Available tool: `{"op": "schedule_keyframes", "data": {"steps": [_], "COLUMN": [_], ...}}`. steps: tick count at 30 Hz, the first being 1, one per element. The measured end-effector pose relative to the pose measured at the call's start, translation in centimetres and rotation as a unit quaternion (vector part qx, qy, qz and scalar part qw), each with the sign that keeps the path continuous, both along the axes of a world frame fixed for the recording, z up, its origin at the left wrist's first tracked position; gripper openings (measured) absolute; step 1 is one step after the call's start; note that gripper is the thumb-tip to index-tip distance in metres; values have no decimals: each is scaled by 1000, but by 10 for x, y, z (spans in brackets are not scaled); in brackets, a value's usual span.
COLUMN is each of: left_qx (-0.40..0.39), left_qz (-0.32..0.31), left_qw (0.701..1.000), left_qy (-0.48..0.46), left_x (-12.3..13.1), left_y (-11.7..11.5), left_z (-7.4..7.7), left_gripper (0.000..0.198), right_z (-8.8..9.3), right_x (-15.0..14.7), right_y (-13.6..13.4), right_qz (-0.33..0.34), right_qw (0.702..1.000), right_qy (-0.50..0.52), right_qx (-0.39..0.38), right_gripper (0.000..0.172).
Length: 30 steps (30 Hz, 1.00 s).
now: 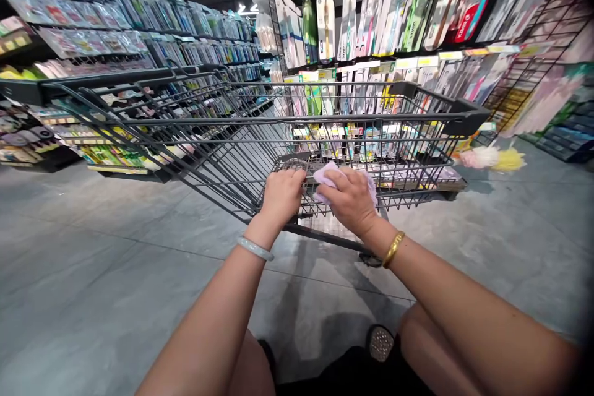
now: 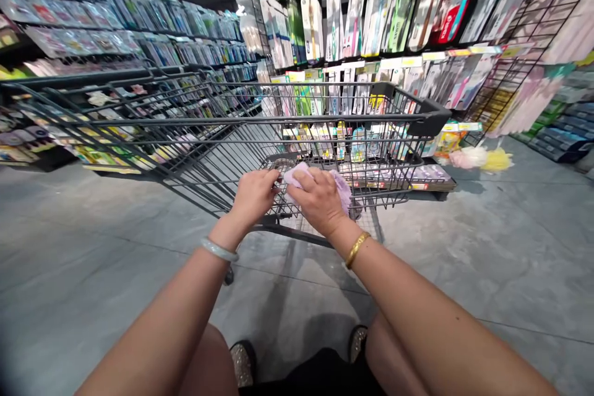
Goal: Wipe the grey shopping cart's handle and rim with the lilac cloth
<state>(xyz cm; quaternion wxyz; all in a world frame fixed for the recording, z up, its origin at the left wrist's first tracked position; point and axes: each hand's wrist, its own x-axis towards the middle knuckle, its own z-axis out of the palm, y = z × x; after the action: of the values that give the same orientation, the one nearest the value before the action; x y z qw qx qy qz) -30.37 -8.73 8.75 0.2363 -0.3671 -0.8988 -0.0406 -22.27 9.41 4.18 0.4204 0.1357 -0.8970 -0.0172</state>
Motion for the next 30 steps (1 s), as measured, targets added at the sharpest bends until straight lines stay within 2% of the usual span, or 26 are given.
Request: {"op": "schedule_keyframes", "data": {"steps": [4,7,13,20,26,30], "left_qx": [17,39,89,132,158,156], "left_qz": [-6,-5,8,10,19,11], "left_qw": [999,997,989,979,972,970], "left_qy": [-28,-61,-119,-157,-170,-185], "left_x": [-3,-6,-9,-8,-7,-5], "left_y": [-2,-3,2,3,6,6], "left_z": [2,6,16,18,16,19], "left_gripper": [22,31,43,31,30,36], "right_z": [-16,-24,-11,-24,-11,-16], "right_x": [-2,-1,2,-3,-6,-6], "right_y": [-7,-9,-15,-16,-25,-24], "right_qz": [49,64,47,78,45,54], "right_qw": [994,991,995,987,993,990], "right_qy": [-75,-91,-66,-99,-85,-96], "right_qx": [66,78,56,100,67,84], "right_gripper": [16,12,21,16,23,20]}}
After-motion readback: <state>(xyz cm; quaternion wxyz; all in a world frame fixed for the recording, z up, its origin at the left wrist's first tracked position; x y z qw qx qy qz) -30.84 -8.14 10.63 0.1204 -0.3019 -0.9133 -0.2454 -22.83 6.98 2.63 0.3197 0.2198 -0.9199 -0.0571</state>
